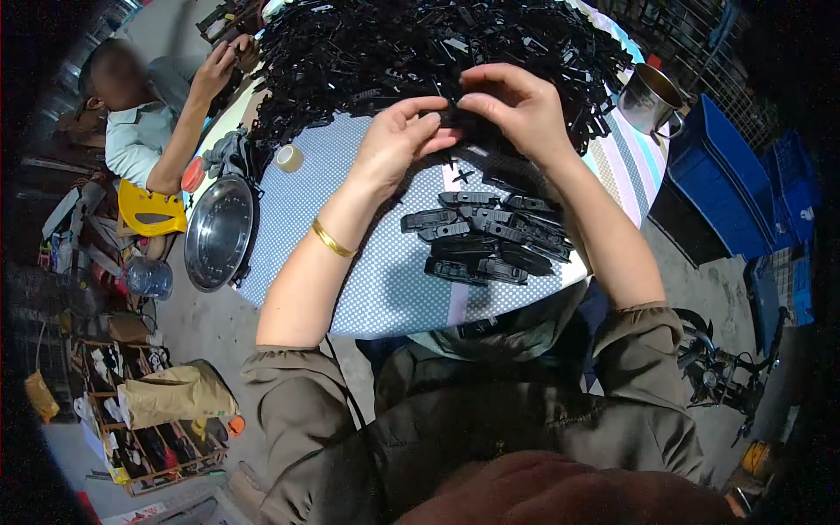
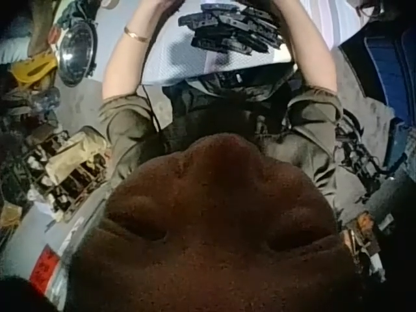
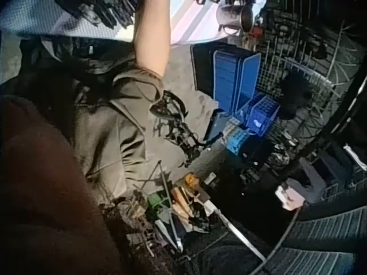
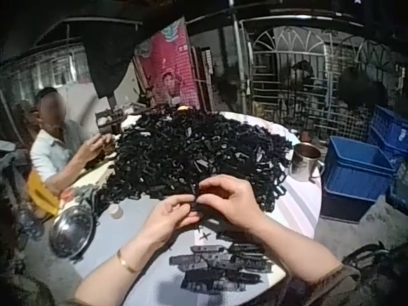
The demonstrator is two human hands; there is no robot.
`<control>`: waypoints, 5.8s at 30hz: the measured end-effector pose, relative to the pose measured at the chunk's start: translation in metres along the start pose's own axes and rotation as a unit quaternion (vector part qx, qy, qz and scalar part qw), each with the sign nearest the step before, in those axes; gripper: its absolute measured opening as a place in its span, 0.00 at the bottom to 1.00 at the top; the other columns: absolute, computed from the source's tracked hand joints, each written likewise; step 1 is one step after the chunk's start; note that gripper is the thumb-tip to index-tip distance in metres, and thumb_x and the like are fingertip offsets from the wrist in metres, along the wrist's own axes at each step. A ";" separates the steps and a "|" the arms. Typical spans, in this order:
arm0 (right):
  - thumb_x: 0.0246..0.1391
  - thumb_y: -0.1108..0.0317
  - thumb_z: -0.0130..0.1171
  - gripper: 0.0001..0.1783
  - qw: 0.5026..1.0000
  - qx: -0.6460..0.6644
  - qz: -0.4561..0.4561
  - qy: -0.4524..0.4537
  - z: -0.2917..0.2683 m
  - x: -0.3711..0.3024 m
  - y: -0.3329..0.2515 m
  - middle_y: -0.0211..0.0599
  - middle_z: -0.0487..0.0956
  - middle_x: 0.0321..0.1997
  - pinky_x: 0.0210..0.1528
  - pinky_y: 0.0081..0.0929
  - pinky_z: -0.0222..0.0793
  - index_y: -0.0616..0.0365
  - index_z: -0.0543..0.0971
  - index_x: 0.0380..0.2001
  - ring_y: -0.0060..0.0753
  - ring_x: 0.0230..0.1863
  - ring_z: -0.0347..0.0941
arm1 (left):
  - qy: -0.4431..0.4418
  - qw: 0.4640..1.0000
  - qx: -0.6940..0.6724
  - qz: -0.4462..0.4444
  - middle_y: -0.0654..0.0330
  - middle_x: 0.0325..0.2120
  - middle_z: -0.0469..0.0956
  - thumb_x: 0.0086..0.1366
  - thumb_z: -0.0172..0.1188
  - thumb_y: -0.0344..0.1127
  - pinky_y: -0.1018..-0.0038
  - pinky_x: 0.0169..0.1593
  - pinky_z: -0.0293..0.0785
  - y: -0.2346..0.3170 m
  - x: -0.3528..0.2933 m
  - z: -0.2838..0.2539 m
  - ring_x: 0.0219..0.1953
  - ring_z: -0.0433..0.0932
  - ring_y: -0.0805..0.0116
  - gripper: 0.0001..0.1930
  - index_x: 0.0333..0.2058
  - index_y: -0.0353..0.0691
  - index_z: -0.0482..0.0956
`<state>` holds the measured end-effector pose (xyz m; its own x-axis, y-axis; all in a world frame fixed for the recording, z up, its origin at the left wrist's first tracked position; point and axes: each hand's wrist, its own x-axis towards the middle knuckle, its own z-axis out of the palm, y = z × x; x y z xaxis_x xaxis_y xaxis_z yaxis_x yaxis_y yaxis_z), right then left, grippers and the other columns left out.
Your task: Sorting through a large pile of black plastic components on a table in a workshop environment.
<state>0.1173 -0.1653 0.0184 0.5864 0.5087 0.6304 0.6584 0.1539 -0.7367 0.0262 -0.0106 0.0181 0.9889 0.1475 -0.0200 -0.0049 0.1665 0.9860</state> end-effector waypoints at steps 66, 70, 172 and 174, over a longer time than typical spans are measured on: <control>0.44 0.69 0.60 0.16 0.855 -0.467 -0.170 0.149 -0.021 0.014 0.026 0.38 0.73 0.47 0.44 0.29 0.67 0.57 0.75 0.39 0.39 0.46 0.69 | 0.083 0.992 -0.092 0.026 0.49 0.37 0.72 0.62 0.49 0.28 0.74 0.38 0.79 0.016 0.010 -0.035 0.35 0.78 0.60 0.18 0.49 0.25 0.63; 0.42 0.68 0.62 0.13 0.918 -0.336 -0.212 0.004 -0.024 0.011 0.013 0.39 0.77 0.38 0.43 0.29 0.68 0.59 0.77 0.34 0.39 0.42 0.72 | 0.106 0.992 -0.057 0.043 0.50 0.34 0.73 0.62 0.49 0.28 0.75 0.36 0.80 0.014 0.009 -0.033 0.33 0.78 0.62 0.17 0.49 0.26 0.64; 0.43 0.59 0.60 0.21 0.882 -0.047 -0.374 -0.283 0.080 -0.133 -0.116 0.35 0.76 0.30 0.35 0.32 0.70 0.57 0.74 0.40 0.41 0.29 0.72 | 0.182 0.816 0.365 0.410 0.49 0.33 0.76 0.56 0.52 0.29 0.68 0.42 0.71 0.001 -0.003 -0.013 0.38 0.76 0.53 0.10 0.37 0.36 0.75; 0.37 0.51 0.62 0.27 0.892 -0.243 -0.252 -0.286 0.044 -0.107 -0.116 0.39 0.75 0.37 0.41 0.39 0.68 0.57 0.74 0.40 0.43 0.37 0.72 | 0.081 0.851 0.397 0.334 0.60 0.25 0.78 0.58 0.55 0.34 0.79 0.34 0.70 0.002 -0.005 -0.019 0.27 0.74 0.76 0.12 0.41 0.42 0.76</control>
<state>-0.0429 -0.1998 0.0262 -0.0875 0.8487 0.5216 0.9786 0.1711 -0.1143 0.0184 0.0077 0.0175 0.7713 0.0946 0.6295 -0.3915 -0.7092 0.5863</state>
